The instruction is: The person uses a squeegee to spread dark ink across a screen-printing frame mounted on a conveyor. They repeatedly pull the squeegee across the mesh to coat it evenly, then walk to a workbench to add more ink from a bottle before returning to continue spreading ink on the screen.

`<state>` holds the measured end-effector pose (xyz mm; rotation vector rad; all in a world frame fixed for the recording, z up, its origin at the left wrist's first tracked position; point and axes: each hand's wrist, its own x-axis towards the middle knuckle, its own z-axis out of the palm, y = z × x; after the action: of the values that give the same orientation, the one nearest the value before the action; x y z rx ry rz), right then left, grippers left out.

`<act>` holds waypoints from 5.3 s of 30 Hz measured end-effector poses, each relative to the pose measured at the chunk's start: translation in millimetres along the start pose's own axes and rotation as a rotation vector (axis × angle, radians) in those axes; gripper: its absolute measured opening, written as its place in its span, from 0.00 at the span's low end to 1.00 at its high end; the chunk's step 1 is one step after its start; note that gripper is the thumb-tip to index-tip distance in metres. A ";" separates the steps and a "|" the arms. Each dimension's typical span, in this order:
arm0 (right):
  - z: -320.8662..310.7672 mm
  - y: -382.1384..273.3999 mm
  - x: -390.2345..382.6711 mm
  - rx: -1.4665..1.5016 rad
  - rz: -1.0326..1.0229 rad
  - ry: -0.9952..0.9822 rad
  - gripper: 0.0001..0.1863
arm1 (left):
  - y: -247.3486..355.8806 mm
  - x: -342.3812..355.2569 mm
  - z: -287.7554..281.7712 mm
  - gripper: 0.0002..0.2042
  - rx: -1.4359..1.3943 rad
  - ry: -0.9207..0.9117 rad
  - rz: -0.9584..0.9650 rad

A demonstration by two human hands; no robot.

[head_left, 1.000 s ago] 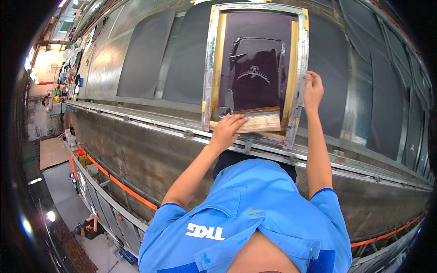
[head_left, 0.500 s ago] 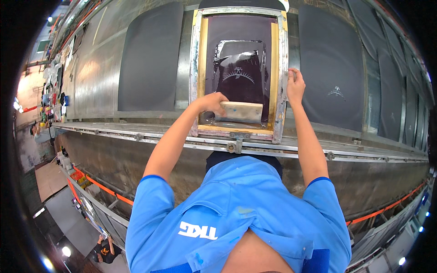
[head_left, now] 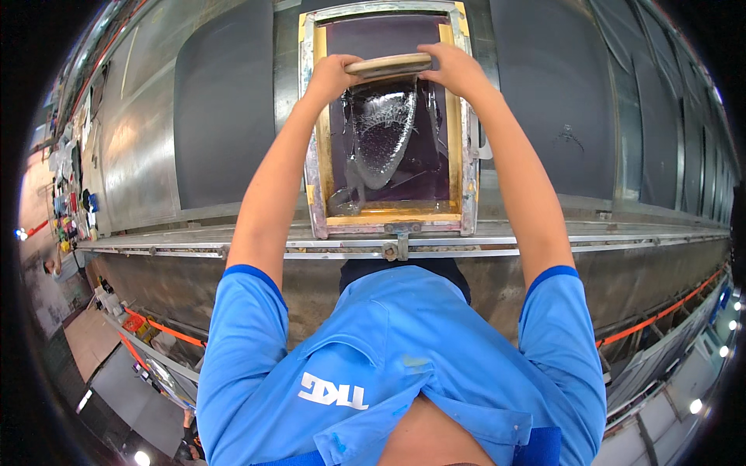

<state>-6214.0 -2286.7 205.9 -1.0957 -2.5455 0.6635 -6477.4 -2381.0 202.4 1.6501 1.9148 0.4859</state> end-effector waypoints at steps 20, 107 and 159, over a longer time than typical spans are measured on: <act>32.3 -1.3 -47.6 0.077 -0.084 0.102 0.21 | -7.6 -41.6 31.6 0.21 0.182 0.266 0.228; 245.6 -307.4 40.2 -0.087 0.287 0.284 0.21 | -371.6 -201.6 -203.9 0.25 -0.545 -1.064 -0.354; 287.8 -431.2 -56.3 0.237 0.065 0.005 0.25 | -348.0 -340.2 -160.5 0.26 0.041 0.173 0.185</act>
<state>-6561.8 -2674.3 179.4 -1.0990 -2.3608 0.9497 -6818.8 -2762.4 177.4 1.8762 1.9129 0.6872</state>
